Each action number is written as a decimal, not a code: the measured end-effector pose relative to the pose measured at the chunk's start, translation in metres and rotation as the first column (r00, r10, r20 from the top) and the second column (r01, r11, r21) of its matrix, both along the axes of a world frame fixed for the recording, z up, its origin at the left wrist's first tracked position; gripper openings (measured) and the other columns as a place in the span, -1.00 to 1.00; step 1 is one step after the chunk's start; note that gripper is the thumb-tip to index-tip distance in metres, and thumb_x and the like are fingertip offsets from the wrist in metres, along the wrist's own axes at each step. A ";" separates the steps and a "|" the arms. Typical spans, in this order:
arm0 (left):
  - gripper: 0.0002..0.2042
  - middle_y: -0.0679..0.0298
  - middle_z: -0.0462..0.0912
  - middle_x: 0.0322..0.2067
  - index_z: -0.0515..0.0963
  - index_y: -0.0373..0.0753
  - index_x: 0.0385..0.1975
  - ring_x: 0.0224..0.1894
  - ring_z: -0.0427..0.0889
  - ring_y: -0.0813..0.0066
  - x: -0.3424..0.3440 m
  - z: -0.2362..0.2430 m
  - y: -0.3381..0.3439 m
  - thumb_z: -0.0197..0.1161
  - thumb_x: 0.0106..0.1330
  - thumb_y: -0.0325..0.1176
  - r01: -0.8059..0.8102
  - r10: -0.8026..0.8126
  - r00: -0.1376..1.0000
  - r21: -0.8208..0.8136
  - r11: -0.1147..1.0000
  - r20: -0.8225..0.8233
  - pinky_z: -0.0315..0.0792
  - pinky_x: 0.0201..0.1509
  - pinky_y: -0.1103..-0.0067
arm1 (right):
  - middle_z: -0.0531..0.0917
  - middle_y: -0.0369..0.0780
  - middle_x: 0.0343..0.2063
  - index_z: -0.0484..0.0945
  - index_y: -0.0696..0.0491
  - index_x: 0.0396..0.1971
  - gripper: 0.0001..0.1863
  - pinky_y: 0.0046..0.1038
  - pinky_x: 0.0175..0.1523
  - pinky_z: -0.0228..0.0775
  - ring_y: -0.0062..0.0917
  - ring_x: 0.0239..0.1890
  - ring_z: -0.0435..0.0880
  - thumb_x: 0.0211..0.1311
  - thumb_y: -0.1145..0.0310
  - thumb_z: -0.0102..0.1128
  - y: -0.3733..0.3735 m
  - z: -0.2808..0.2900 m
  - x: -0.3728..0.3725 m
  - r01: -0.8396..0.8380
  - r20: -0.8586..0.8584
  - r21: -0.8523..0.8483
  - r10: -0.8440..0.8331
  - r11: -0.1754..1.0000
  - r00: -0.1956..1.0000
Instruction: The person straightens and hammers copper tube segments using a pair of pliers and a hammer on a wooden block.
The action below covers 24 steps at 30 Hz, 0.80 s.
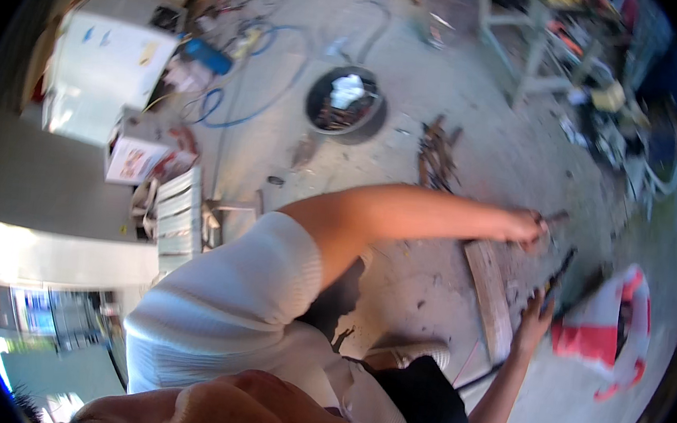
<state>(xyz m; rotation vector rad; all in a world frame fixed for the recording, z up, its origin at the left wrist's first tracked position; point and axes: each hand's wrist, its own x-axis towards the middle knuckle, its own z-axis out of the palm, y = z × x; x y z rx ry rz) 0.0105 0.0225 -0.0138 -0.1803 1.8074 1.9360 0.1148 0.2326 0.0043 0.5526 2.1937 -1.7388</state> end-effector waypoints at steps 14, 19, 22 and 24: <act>-0.70 0.50 0.35 -0.45 0.42 -0.17 -0.08 -0.44 0.30 0.70 0.005 0.069 -0.024 -0.17 0.47 -0.13 0.252 -0.246 0.958 -0.025 0.967 0.148 0.30 -0.31 0.67 | 0.52 -0.27 -0.27 0.43 0.05 -0.10 -0.56 -0.50 -0.22 0.34 -0.59 -0.22 0.48 0.18 0.02 0.17 -0.021 0.053 0.001 -0.276 0.204 -0.217 0.320 0.936 0.925; -0.69 0.48 0.35 -0.46 0.45 -0.19 -0.09 -0.45 0.29 0.70 0.008 0.072 -0.021 -0.15 0.46 -0.13 0.272 -0.274 0.962 -0.195 0.942 0.018 0.28 -0.32 0.69 | 0.52 -0.19 -0.41 0.46 0.15 -0.26 -0.50 -0.39 -0.17 0.29 -0.44 -0.31 0.46 0.15 -0.06 0.13 -0.025 0.039 0.003 -0.362 0.008 0.124 0.363 0.924 0.932; -0.66 0.39 0.45 -0.41 0.45 -0.23 -0.08 -0.38 0.40 0.58 0.010 0.068 -0.024 -0.13 0.44 -0.12 0.248 -0.319 0.941 -0.409 0.878 -0.115 0.32 -0.25 0.62 | 0.51 -0.17 -0.45 0.46 0.17 -0.26 -0.48 -0.40 -0.19 0.28 -0.45 -0.33 0.47 0.15 -0.07 0.11 -0.029 0.043 0.001 -0.370 0.007 0.178 0.375 0.912 0.927; -0.64 0.27 0.52 -0.33 0.44 -0.26 -0.06 -0.30 0.48 0.42 0.011 0.069 -0.023 -0.11 0.42 -0.11 0.202 -0.348 0.917 -0.529 0.824 -0.192 0.35 -0.18 0.54 | 0.52 -0.16 -0.45 0.47 0.18 -0.26 -0.46 -0.40 -0.19 0.29 -0.44 -0.33 0.48 0.16 -0.08 0.10 -0.030 0.042 -0.001 -0.353 0.013 0.164 0.356 0.921 0.934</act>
